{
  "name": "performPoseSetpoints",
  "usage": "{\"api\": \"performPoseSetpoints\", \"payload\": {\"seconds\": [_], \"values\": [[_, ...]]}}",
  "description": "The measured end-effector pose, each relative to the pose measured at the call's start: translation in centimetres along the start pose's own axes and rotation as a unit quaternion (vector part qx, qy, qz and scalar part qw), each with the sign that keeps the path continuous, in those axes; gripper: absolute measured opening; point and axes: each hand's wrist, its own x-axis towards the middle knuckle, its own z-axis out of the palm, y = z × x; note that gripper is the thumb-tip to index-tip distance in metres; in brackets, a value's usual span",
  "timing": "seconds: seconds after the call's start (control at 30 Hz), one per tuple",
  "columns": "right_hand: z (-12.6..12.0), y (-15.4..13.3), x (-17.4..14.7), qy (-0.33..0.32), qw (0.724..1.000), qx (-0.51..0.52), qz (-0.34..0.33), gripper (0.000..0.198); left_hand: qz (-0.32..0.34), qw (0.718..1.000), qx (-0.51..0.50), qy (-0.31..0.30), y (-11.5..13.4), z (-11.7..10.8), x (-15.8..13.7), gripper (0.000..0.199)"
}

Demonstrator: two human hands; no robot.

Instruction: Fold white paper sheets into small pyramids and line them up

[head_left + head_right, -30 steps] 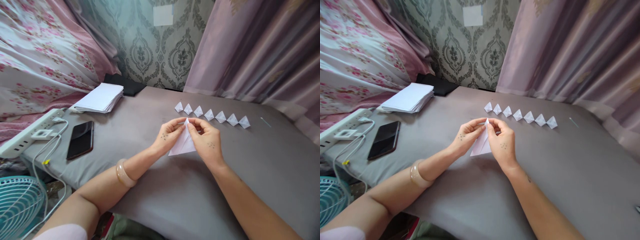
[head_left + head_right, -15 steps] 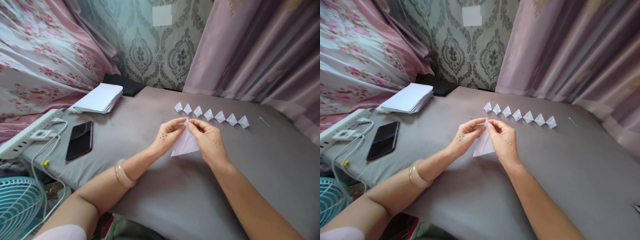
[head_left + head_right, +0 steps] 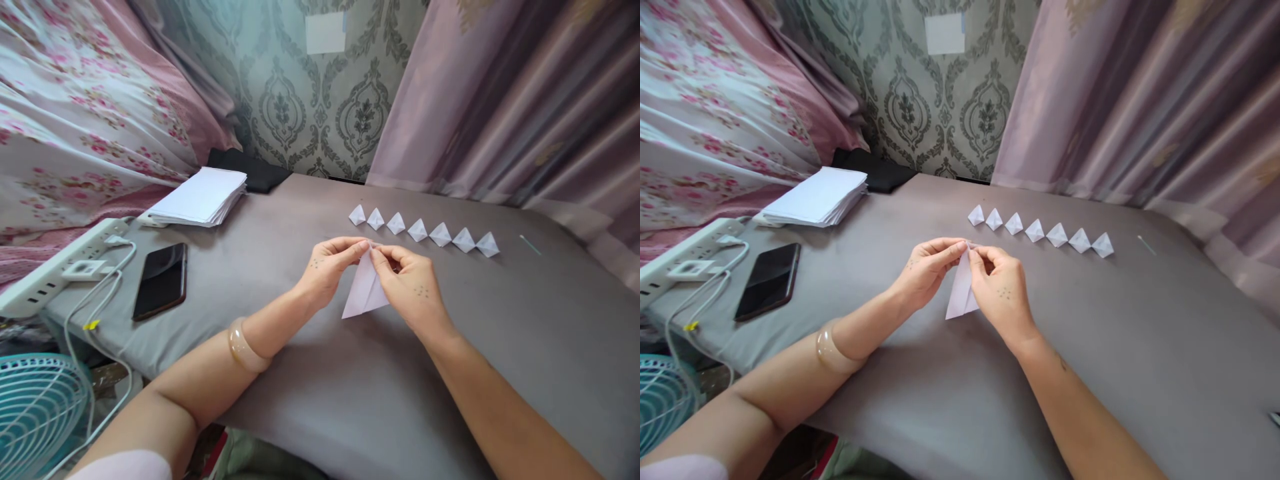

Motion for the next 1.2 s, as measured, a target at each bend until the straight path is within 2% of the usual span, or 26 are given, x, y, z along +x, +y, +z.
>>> {"api": "performPoseSetpoints", "payload": {"seconds": [0.13, 0.27, 0.4, 0.53, 0.6, 0.7, 0.87, 1.2], "values": [[-0.1, -0.3, -0.2, 0.005, 0.997, -0.066, -0.040, 0.027, 0.009, 1.000, 0.009, 0.000, 0.3, 0.2, -0.2, 0.015], [0.2, -0.3, -0.4, 0.010, 0.992, -0.109, -0.067, 0.033, 0.009, 0.999, -0.012, 0.032, 0.4, 0.4, -0.4, 0.016], [0.4, -0.2, -0.6, -0.022, 0.987, -0.122, -0.100, 0.030, -0.009, 0.995, -0.050, 0.085, 0.9, 0.5, -0.3, 0.017], [-0.2, 0.0, -0.2, -0.074, 0.985, -0.138, -0.076, 0.024, -0.034, 0.992, -0.075, 0.100, 1.2, 0.4, 0.0, 0.017], [-0.5, 0.0, 0.1, -0.074, 0.991, -0.101, -0.044, 0.029, -0.042, 0.991, -0.089, 0.094, 1.2, 0.4, 0.0, 0.018], [-0.5, 0.0, 0.5, -0.066, 0.998, 0.016, -0.001, 0.046, -0.062, 0.990, -0.104, 0.067, 0.8, 0.6, -0.2, 0.018], [0.3, 0.0, 0.4, -0.067, 0.983, 0.163, 0.053, 0.042, -0.060, 0.991, -0.116, 0.024, 0.2, 0.8, -0.5, 0.016], [0.4, 0.3, 0.1, -0.028, 0.987, 0.152, 0.035, 0.038, -0.047, 0.998, -0.038, 0.027, 0.4, 0.4, -0.5, 0.018]]}}
